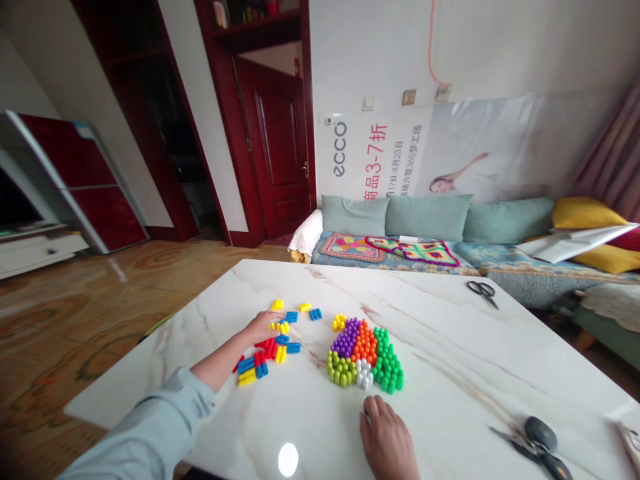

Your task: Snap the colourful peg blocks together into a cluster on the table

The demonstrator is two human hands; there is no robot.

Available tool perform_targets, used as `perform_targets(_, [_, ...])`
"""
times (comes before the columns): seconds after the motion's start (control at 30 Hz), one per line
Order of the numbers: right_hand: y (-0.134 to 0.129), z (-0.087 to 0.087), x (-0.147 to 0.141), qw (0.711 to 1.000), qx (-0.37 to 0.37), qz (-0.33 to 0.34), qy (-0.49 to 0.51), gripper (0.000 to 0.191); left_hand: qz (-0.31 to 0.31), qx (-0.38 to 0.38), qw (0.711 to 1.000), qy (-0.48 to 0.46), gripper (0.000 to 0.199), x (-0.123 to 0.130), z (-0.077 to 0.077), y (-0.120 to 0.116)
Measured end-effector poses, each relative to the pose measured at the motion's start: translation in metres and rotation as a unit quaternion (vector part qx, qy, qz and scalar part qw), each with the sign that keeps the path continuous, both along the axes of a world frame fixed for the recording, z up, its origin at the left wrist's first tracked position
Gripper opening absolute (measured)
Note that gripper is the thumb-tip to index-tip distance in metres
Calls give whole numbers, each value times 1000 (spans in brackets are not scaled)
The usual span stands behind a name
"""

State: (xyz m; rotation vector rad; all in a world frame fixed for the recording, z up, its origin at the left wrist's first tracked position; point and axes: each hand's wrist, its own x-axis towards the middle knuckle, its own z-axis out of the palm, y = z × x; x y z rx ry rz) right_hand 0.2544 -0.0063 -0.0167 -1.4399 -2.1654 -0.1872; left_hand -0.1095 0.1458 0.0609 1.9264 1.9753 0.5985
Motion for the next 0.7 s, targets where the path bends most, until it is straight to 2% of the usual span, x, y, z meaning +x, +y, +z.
perform_targets(0.13, [1,-1,0,1000,18,-1,4,5,5,26,999,27,29,6,-9,-5])
perform_targets(0.23, [1,0,-1,1000,24,-2,11,6,-9,47,998,28,22,12,-9,-2])
perform_targets(0.4, [1,1,-2,1000,15,-1,13,5,-87,66,994,-4,27,35,-4,3])
perform_targets(0.57, [0,1,-2,1000,5,-3,9,5,-200,45,978,-34,32,67,-10,1])
perform_targets(0.63, [0,1,-2,1000,-3,-5,4,6,-221,49,973,-43,34,75,-14,-3])
perform_targets(0.7, [-1,1,-2,1000,-10,-9,-1,6,-216,64,973,-51,39,79,-18,-9])
